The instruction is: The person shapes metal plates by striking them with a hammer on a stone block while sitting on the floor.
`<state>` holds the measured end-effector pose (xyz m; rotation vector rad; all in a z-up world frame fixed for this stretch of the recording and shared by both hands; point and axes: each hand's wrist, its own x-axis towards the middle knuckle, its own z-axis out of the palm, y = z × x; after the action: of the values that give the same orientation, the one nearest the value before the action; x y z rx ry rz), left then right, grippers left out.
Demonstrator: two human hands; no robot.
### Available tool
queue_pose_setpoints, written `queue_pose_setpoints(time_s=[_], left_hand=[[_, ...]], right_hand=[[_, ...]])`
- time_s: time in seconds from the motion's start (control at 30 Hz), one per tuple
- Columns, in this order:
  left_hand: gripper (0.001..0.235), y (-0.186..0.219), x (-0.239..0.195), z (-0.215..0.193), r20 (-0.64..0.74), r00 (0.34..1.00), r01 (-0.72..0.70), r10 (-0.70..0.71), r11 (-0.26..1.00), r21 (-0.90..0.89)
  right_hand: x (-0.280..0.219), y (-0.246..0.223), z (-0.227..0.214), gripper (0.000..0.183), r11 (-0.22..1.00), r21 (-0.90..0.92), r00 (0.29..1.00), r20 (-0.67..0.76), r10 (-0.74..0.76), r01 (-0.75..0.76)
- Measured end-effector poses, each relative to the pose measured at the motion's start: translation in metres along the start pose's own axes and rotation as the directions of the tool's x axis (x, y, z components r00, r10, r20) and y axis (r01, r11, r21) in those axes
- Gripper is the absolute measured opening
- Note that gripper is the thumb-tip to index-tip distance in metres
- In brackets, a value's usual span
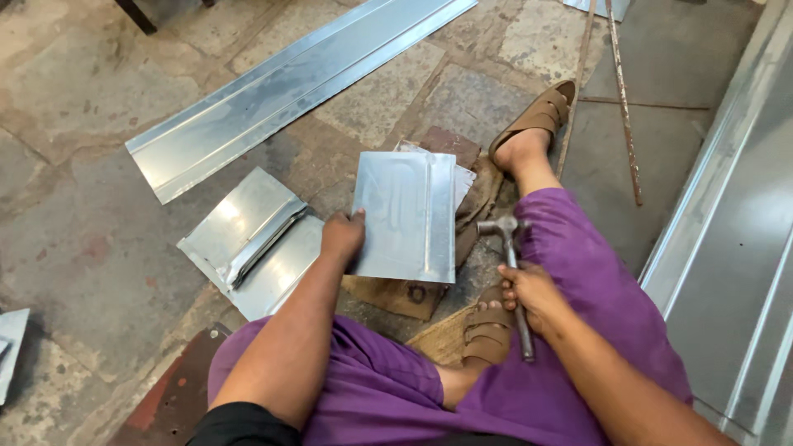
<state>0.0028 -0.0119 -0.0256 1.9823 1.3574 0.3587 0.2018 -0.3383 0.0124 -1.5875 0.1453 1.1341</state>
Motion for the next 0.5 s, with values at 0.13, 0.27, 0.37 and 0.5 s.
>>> queue_pose_setpoints(time_s=[0.13,0.27,0.37,0.5], left_hand=[[0.074,-0.007,0.010,-0.002,0.019,0.999,-0.032,0.031,0.998,0.056],[0.082,0.012,-0.006,-0.015,0.064,0.998,-0.007,0.004,0.999,0.041],[0.084,0.029,-0.021,-0.021,0.016,1.000,0.018,-0.019,0.999,0.051],[0.079,0.039,-0.037,-0.022,-0.014,1.000,0.025,-0.025,0.999,0.029]], right_hand=[[-0.063,-0.057,0.008,0.028,0.654,-0.643,0.852,-0.004,-0.524,0.399],[-0.121,-0.133,0.014,0.052,-0.092,-0.742,0.117,0.225,-0.967,0.664],[-0.135,-0.175,0.024,0.031,-0.088,-0.552,-0.041,0.096,-0.995,0.829],[-0.090,-0.188,0.056,0.028,-0.116,-0.321,-0.148,-0.077,-0.986,0.940]])
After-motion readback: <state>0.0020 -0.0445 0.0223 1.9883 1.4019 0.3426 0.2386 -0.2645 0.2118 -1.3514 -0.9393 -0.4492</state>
